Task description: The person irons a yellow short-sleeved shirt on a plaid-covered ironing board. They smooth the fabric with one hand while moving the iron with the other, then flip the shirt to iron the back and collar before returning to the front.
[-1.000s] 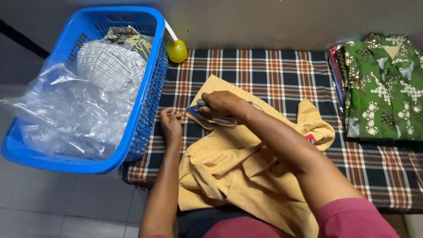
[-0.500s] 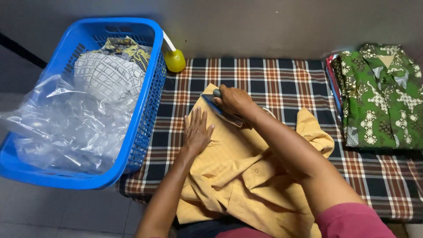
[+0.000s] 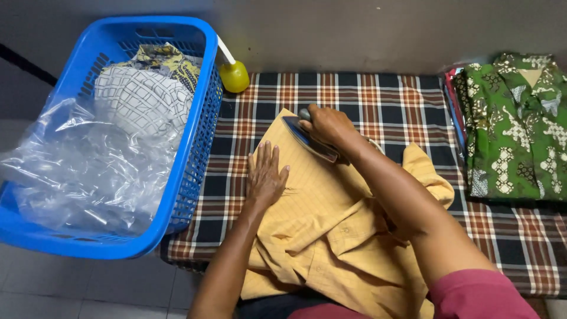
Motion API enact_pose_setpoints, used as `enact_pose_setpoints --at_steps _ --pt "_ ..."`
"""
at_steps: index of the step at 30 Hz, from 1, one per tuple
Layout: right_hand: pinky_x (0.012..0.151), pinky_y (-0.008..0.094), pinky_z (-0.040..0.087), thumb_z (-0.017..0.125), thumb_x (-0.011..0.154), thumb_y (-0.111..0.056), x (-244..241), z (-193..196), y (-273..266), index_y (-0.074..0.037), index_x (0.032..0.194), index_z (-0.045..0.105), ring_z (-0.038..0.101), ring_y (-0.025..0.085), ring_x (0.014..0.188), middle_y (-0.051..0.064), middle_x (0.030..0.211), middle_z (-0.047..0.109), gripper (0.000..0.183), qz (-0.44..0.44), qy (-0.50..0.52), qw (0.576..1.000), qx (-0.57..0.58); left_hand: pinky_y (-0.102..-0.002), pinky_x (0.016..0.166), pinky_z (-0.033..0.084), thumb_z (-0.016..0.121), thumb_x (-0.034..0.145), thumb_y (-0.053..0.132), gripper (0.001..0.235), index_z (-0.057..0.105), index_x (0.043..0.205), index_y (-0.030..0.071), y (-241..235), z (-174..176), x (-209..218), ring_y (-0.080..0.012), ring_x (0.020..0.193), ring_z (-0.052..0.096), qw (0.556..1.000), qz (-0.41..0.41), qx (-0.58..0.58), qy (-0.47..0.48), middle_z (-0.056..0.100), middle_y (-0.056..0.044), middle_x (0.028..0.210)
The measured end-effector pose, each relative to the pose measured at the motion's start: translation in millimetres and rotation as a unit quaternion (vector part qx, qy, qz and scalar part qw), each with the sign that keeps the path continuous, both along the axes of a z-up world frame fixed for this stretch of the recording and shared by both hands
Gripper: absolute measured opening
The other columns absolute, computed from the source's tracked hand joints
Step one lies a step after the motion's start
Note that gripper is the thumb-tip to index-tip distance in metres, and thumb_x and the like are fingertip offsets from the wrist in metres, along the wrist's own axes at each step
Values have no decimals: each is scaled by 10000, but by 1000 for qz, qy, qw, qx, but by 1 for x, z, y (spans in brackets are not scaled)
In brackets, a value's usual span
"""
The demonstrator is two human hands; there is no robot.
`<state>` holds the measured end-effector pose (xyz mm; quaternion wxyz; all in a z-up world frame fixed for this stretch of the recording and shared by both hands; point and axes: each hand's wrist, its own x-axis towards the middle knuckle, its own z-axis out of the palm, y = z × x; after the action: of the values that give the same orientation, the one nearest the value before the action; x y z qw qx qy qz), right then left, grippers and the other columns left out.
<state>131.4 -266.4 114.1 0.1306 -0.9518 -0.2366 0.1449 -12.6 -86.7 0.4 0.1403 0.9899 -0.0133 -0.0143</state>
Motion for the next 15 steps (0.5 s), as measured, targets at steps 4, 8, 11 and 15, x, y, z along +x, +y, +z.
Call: enact_pose_setpoints --at_steps 4,8,11,15 --pt "830 615 558 516 1045 -415 31 -3 1 -18 1194 580 711 512 998 305 1020 715 429 -3 -38 999 11 -568 1268 93 366 1054 498 703 316 1606 65 -1 5 0 -324 1591 153 1000 -1 0 -9 221 -196 1700" --pt "872 632 541 519 1030 -473 43 -9 -20 -16 1234 577 694 522 1044 324 1065 709 504 31 -1 1000 -5 -572 1262 136 416 1043 452 672 379 1572 39 1 0 -1 -332 1573 217 998 10 -45 -40 280 -204 1677" --pt "881 633 536 520 1020 -518 44 -3 -45 -54 1241 573 695 509 1047 309 1068 714 517 10 -2 1000 -22 -569 1233 233 451 1040 333 574 459 1517 14 3 -14 0 -353 1527 322 987 61 -98 -113 377 -212 1621" --pt "911 600 545 522 1063 -411 1 56 -39 -64 1243 598 729 444 984 282 1049 729 399 -3 46 999 7 -533 1205 309 373 1101 230 471 458 1527 48 21 -51 12 -391 1478 377 924 164 -269 -218 407 -204 1589"
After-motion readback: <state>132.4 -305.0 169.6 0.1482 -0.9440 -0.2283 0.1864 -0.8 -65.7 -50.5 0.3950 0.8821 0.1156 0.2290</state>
